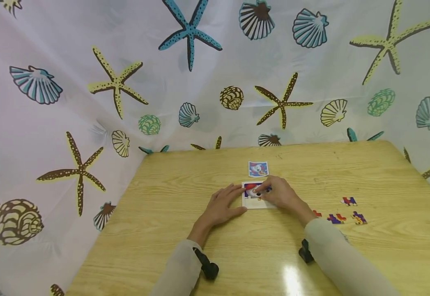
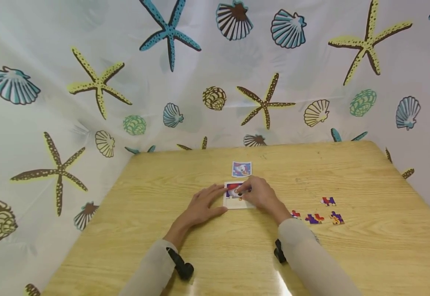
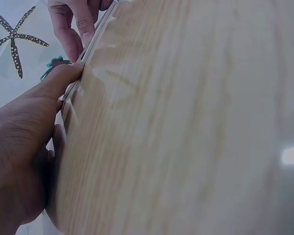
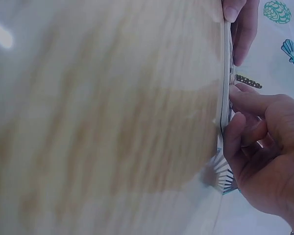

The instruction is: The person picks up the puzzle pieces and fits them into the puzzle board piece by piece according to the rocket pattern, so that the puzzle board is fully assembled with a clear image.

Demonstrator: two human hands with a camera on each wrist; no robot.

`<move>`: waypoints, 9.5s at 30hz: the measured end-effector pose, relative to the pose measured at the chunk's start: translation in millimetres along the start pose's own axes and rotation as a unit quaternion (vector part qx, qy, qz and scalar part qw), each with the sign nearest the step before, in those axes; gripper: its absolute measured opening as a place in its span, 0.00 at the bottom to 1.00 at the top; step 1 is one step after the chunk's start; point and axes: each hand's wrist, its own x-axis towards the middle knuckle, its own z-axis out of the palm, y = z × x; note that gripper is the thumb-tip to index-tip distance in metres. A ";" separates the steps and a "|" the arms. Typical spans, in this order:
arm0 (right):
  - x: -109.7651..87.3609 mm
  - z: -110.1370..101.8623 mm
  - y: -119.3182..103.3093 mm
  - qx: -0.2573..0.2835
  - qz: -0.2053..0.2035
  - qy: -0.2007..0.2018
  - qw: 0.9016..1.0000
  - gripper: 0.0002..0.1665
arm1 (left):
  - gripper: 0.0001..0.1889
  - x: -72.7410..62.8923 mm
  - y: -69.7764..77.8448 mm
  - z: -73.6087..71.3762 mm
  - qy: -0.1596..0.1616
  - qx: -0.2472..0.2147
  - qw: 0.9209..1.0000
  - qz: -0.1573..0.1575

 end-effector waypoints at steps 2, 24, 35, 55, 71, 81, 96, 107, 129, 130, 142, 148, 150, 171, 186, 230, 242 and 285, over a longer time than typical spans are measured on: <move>1.0 1.2 -0.4 -0.001 0.003 0.001 1.000 0.12 | 0.36 -0.6 0.2 -1.5 0.000 -0.005 1.000 0.000; -3.3 -9.8 -6.4 -0.016 0.008 -0.037 0.999 0.13 | 0.36 1.2 -0.6 3.8 0.007 -0.019 1.000 0.016; -13.5 -19.0 -3.6 0.033 0.028 -0.039 0.998 0.16 | 0.36 2.0 -3.4 4.6 0.004 -0.016 1.000 0.007; -42.5 -48.2 15.5 0.104 0.012 -0.030 0.994 0.28 | 0.36 0.9 -2.3 -4.4 0.001 0.000 1.000 0.019; -82.5 -88.3 50.0 0.112 0.042 -0.029 0.992 0.31 | 0.36 -2.8 -4.0 -4.0 0.005 -0.014 1.000 0.015; -107.1 -104.0 67.6 0.086 0.041 -0.002 0.995 0.31 | 0.36 -1.7 -2.6 -3.4 0.000 -0.008 1.000 0.017; -127.6 -121.5 85.7 0.064 0.080 0.013 0.995 0.30 | 0.36 -3.6 -2.4 0.5 0.009 -0.013 1.000 0.023; -141.9 -139.0 106.8 0.035 0.094 0.013 0.995 0.28 | 0.35 -4.8 -2.1 -1.6 0.015 -0.009 1.000 0.023; -152.7 -141.8 122.7 0.032 0.107 0.001 0.994 0.21 | 0.36 -5.3 -5.0 -0.8 0.012 -0.018 0.999 0.026; -152.5 -141.4 122.3 0.030 0.107 0.003 0.994 0.21 | 0.36 -5.5 -4.2 -1.5 0.013 -0.018 0.999 0.026; -153.6 -139.1 121.9 0.029 0.119 0.002 0.993 0.18 | 0.36 -6.5 -2.5 0.4 0.006 -0.011 1.000 0.006; -151.3 -138.2 121.3 -0.052 0.101 0.027 0.993 0.14 | 0.35 -7.2 -3.1 4.8 0.005 -0.012 1.000 0.004; -149.4 -137.7 120.5 -0.088 0.088 0.038 0.992 0.12 | 0.36 -7.3 -3.4 5.1 0.006 -0.011 1.000 0.003; -131.2 -134.2 103.0 -0.044 0.042 0.047 0.997 0.07 | 0.36 -7.0 -11.3 2.0 0.023 -0.007 1.000 0.009; -128.3 -126.3 95.3 0.110 0.060 0.050 0.991 0.18 | 0.35 -6.3 -2.5 -2.7 0.009 -0.004 1.000 0.013; -74.1 -77.1 44.6 0.180 0.085 0.068 0.978 0.22 | 0.36 -7.3 -3.8 -3.5 -0.001 0.008 1.000 0.011; -43.3 -44.3 27.5 0.155 0.091 0.049 0.982 0.15 | 0.36 -7.0 -6.2 0.7 0.006 0.001 1.000 0.011; -2.9 -4.3 15.2 0.014 0.046 0.037 0.998 0.03 | 0.36 -6.9 -6.2 2.1 0.007 0.016 1.000 0.004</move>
